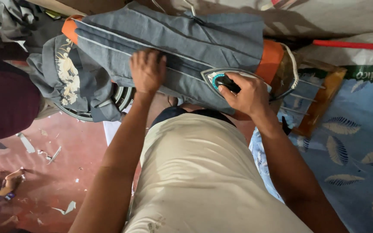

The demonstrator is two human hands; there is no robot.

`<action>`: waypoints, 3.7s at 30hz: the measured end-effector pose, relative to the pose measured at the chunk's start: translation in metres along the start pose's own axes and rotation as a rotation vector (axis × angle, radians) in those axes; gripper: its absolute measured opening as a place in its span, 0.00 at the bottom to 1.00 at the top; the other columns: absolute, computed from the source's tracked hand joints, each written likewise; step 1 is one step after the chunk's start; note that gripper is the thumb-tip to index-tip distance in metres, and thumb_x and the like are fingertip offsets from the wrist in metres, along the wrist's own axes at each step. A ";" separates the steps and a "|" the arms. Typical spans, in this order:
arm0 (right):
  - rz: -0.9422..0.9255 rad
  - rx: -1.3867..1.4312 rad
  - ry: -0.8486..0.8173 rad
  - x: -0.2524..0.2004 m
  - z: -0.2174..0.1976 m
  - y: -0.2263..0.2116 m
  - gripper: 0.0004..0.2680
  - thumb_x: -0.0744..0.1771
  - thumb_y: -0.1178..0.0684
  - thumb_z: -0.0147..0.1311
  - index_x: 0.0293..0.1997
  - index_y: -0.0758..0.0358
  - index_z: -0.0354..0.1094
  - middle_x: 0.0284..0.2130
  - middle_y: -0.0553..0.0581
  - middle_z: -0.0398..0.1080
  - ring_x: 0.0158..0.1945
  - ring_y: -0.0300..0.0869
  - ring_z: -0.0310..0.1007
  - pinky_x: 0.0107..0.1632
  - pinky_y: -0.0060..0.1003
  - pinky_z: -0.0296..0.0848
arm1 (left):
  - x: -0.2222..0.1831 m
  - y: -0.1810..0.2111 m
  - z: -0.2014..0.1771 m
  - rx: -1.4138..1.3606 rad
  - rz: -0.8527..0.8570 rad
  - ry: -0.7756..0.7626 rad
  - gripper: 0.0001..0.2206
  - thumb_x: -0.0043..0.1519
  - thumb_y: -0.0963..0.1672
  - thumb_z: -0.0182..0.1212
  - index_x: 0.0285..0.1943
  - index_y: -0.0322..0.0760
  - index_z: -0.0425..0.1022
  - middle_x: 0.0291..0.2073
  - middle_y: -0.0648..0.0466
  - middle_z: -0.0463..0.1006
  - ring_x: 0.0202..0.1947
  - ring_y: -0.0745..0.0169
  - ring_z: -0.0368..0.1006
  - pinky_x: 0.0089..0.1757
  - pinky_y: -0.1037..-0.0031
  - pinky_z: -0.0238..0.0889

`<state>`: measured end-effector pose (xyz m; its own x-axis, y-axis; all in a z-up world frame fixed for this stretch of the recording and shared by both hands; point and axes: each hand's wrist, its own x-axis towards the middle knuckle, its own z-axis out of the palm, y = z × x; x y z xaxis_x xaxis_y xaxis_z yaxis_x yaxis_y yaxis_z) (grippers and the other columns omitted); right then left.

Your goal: Ironing and smoothing out pieces of grey fabric using an electric iron on a padded surface.

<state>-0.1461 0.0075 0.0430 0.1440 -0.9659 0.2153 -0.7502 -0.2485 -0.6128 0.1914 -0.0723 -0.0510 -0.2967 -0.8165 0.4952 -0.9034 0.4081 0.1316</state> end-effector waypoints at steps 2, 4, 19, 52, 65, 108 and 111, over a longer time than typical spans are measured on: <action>-0.043 -0.021 -0.006 0.005 0.001 -0.009 0.12 0.64 0.45 0.65 0.47 0.55 0.78 0.30 0.53 0.79 0.33 0.51 0.80 0.32 0.44 0.76 | 0.015 -0.007 -0.017 0.017 -0.107 -0.027 0.11 0.65 0.50 0.64 0.45 0.41 0.78 0.40 0.48 0.74 0.40 0.44 0.69 0.44 0.55 0.62; -0.081 -0.040 -0.014 0.008 0.005 -0.017 0.12 0.66 0.46 0.62 0.48 0.61 0.78 0.35 0.54 0.80 0.36 0.51 0.80 0.33 0.46 0.74 | 0.022 -0.018 -0.028 0.032 -0.213 -0.059 0.12 0.67 0.50 0.60 0.45 0.39 0.77 0.44 0.45 0.75 0.42 0.41 0.67 0.44 0.53 0.60; 0.029 -0.016 -0.079 0.052 0.052 -0.055 0.14 0.63 0.41 0.62 0.47 0.54 0.78 0.36 0.55 0.80 0.39 0.55 0.80 0.37 0.51 0.74 | 0.014 -0.072 -0.024 0.132 -0.485 -0.158 0.32 0.69 0.62 0.48 0.74 0.44 0.66 0.72 0.40 0.60 0.73 0.36 0.53 0.63 0.46 0.52; 0.308 -0.334 -0.394 -0.004 -0.001 -0.017 0.14 0.57 0.36 0.64 0.39 0.48 0.72 0.26 0.64 0.78 0.36 0.63 0.80 0.39 0.58 0.78 | 0.028 0.025 -0.018 0.053 -0.356 -0.456 0.64 0.48 0.73 0.63 0.82 0.32 0.46 0.79 0.34 0.44 0.79 0.34 0.38 0.72 0.47 0.29; 0.383 -0.271 -0.355 0.010 0.013 -0.018 0.13 0.57 0.36 0.63 0.33 0.49 0.72 0.27 0.58 0.77 0.38 0.60 0.80 0.41 0.54 0.78 | 0.028 0.026 -0.017 0.101 -0.368 -0.495 0.64 0.48 0.74 0.62 0.83 0.34 0.44 0.80 0.35 0.41 0.80 0.37 0.36 0.72 0.47 0.30; 0.470 -0.577 0.229 -0.083 -0.005 -0.020 0.13 0.59 0.39 0.70 0.32 0.52 0.71 0.16 0.52 0.69 0.23 0.50 0.77 0.29 0.41 0.76 | -0.007 0.056 -0.014 -0.175 0.251 -0.651 0.36 0.68 0.62 0.45 0.83 0.50 0.51 0.79 0.40 0.48 0.80 0.41 0.39 0.72 0.46 0.32; 0.753 -0.409 0.112 -0.098 -0.024 -0.031 0.16 0.59 0.39 0.70 0.36 0.59 0.74 0.27 0.62 0.76 0.35 0.62 0.80 0.35 0.57 0.78 | -0.002 0.059 -0.017 -0.177 0.254 -0.659 0.36 0.69 0.61 0.46 0.83 0.47 0.49 0.80 0.39 0.46 0.80 0.39 0.37 0.71 0.44 0.28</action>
<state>-0.1530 0.1115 0.0591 -0.5334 -0.8443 -0.0514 -0.7966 0.5219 -0.3050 0.1438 -0.0393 -0.0295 -0.6660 -0.7412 -0.0842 -0.7348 0.6323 0.2457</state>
